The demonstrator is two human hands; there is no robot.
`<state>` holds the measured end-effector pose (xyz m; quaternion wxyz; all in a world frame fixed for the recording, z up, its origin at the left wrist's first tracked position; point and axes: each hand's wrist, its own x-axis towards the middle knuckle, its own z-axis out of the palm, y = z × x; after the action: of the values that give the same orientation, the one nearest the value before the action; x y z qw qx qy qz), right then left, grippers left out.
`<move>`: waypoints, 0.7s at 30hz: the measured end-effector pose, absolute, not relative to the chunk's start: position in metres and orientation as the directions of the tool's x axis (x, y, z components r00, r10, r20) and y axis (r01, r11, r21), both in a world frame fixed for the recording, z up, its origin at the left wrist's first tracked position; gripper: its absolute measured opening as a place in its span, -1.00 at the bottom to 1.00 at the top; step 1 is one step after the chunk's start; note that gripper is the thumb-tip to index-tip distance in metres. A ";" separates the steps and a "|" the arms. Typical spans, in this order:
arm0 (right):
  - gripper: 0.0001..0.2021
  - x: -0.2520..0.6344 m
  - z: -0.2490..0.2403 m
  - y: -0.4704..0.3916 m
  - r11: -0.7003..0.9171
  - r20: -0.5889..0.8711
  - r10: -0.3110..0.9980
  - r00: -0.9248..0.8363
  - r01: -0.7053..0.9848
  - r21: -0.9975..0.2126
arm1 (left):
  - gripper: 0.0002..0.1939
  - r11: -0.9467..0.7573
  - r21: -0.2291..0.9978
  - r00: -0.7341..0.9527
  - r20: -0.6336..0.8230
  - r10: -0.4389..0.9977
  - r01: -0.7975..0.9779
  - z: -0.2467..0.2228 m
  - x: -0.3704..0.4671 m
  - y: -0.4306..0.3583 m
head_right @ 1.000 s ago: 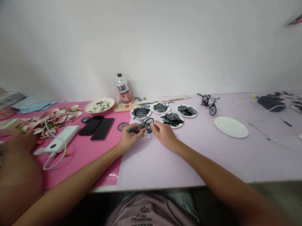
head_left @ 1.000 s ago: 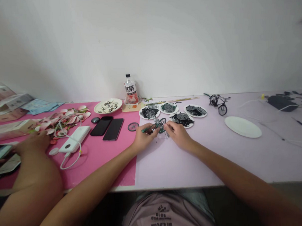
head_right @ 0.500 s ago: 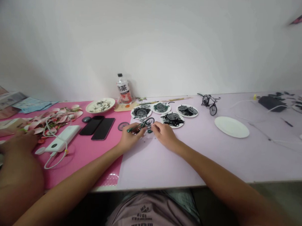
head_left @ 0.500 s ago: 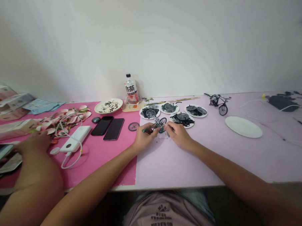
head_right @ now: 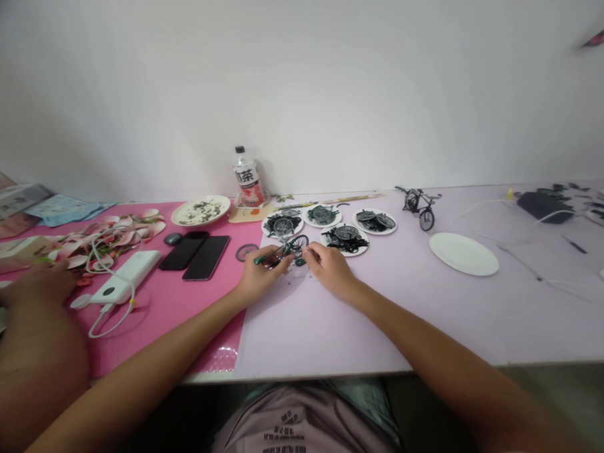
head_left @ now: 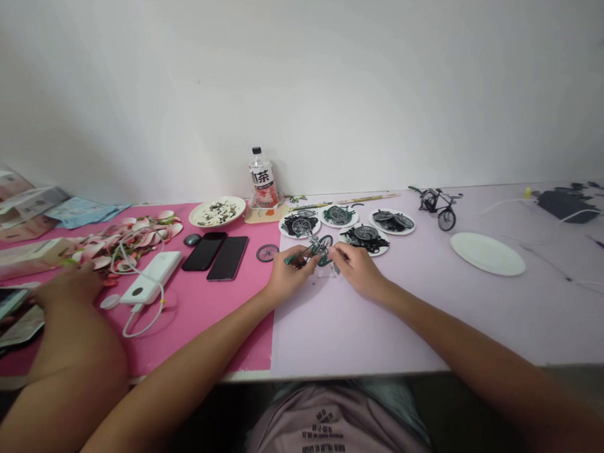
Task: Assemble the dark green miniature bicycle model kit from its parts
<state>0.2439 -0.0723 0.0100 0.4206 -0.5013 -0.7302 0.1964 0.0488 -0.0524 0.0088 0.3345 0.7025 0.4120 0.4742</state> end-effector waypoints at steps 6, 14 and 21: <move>-0.74 0.243 0.011 -0.074 0.372 0.377 0.920 -0.104 0.533 -0.760 | -0.68 -0.448 0.853 0.172 0.415 0.893 0.267 0.007 0.049 -0.050; -0.77 0.242 0.008 -0.073 0.417 0.432 0.896 -0.102 0.529 -0.739 | -0.68 -0.440 0.869 0.213 0.396 0.893 0.229 0.008 0.048 -0.051; -0.75 0.242 0.009 -0.073 0.410 0.425 0.899 -0.100 0.532 -0.741 | -0.70 -0.482 0.838 0.236 0.429 0.872 0.257 0.009 0.047 -0.052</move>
<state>0.2419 -0.0727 0.0086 0.4442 -0.5025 -0.7124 0.2065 0.0466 -0.0520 0.0092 0.3228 0.7169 0.3937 0.4763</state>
